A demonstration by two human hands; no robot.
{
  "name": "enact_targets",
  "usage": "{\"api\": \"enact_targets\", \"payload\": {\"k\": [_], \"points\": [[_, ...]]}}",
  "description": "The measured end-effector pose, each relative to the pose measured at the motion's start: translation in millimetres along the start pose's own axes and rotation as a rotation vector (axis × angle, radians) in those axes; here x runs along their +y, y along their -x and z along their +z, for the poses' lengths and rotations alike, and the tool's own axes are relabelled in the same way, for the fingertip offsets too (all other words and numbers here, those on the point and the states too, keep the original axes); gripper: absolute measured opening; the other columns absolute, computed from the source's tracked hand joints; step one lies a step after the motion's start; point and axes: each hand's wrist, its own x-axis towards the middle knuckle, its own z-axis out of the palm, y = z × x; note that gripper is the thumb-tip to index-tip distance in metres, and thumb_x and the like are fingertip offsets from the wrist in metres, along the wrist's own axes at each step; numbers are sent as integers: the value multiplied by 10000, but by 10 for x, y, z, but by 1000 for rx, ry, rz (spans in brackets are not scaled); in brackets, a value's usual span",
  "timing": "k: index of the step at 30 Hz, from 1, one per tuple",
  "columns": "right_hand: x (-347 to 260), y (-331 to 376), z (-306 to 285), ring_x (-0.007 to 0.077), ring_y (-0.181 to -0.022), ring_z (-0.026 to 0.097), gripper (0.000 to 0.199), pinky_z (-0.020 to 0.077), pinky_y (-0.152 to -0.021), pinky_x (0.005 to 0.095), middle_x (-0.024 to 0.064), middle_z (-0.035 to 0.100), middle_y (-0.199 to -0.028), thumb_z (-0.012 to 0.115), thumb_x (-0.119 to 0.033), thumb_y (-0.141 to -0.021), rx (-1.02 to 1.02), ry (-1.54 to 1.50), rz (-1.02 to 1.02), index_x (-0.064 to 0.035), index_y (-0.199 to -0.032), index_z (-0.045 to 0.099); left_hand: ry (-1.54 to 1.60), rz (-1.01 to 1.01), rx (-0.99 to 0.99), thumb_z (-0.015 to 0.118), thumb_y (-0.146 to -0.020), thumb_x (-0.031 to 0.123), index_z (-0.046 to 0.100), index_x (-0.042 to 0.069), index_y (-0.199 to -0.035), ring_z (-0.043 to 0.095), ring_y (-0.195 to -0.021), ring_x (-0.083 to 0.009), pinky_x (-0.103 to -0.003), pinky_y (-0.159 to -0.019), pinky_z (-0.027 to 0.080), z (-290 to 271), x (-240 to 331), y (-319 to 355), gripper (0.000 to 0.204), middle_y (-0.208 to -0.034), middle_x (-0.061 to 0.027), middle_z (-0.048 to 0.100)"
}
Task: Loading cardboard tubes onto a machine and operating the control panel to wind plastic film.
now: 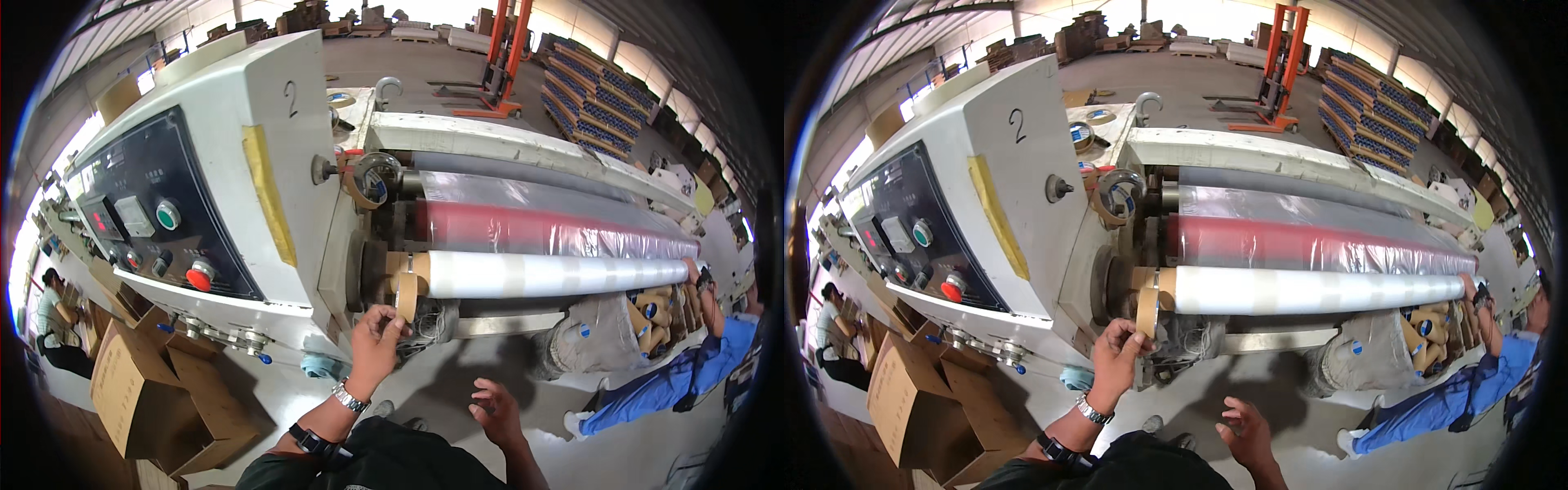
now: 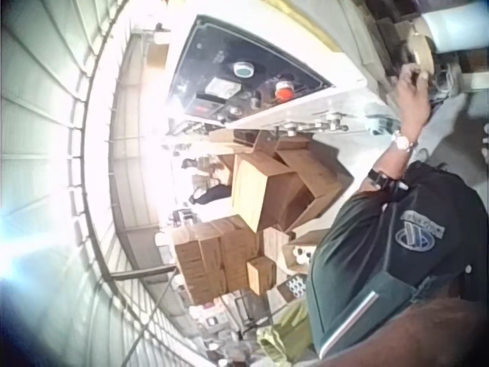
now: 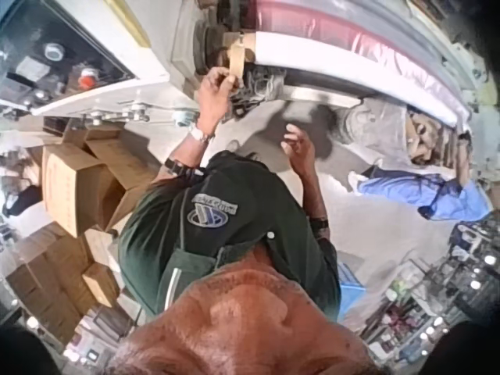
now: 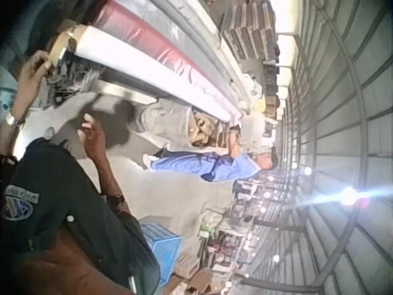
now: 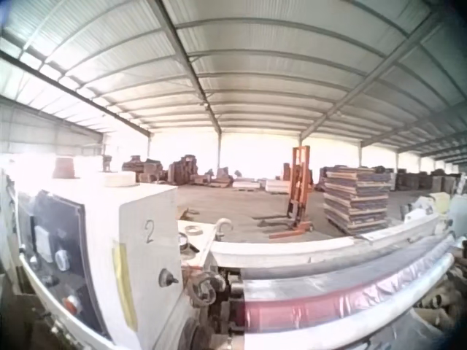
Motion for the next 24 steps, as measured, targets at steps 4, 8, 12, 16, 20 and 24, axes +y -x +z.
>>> {"api": "enact_targets", "payload": {"k": [4,8,12,16,20,24], "points": [[20,-49,44,200,-1001,679,537,560,-813,314,113,630,-1180,762,-8,-782,-4,-52,61,-50,-1285,576,49,18,9,567,-981,40,555,-8,-1017,641,-751,-111,-255,-705,526,-6,31,-54,62,-868,-44,623],[23,-72,61,186,-1002,671,561,558,-829,313,93,628,-1171,765,25,-773,-16,-75,87,-57,-1293,572,16,-6,-42,574,-986,67,547,17,-1012,654,-766,-123,-260,-718,528,-47,106,17,63,-891,-61,649],[30,-86,216,227,-1004,670,520,552,-866,375,103,622,-1216,755,-109,-833,-15,-273,82,-68,-1311,554,-150,418,-86,640,-902,-8,580,-5,-1033,624,-941,-201,-323,-794,512,-217,256,213,143,-1037,-128,632],[-14,-117,384,287,-1030,667,516,520,-918,405,167,599,-1257,710,-202,-870,-57,83,65,-70,-1337,535,-273,691,137,547,-942,174,535,39,-1061,603,-909,-249,-346,-784,521,-591,556,86,180,-1104,-153,585],[-166,-113,454,299,-1053,660,554,509,-919,407,183,581,-1281,693,-178,-855,-81,81,93,-58,-1365,512,-276,1070,156,591,-963,241,546,31,-1048,576,-892,-234,-351,-788,482,-779,1034,-194,230,-1022,-149,602],[-189,-6,524,304,-1078,650,595,518,-822,406,178,559,-1279,691,-173,-876,-131,63,31,-74,-1416,462,-293,1080,117,617,-971,240,558,37,-1035,529,-810,-239,-389,-804,416,-601,1313,-14,221,-929,-142,610]]}}
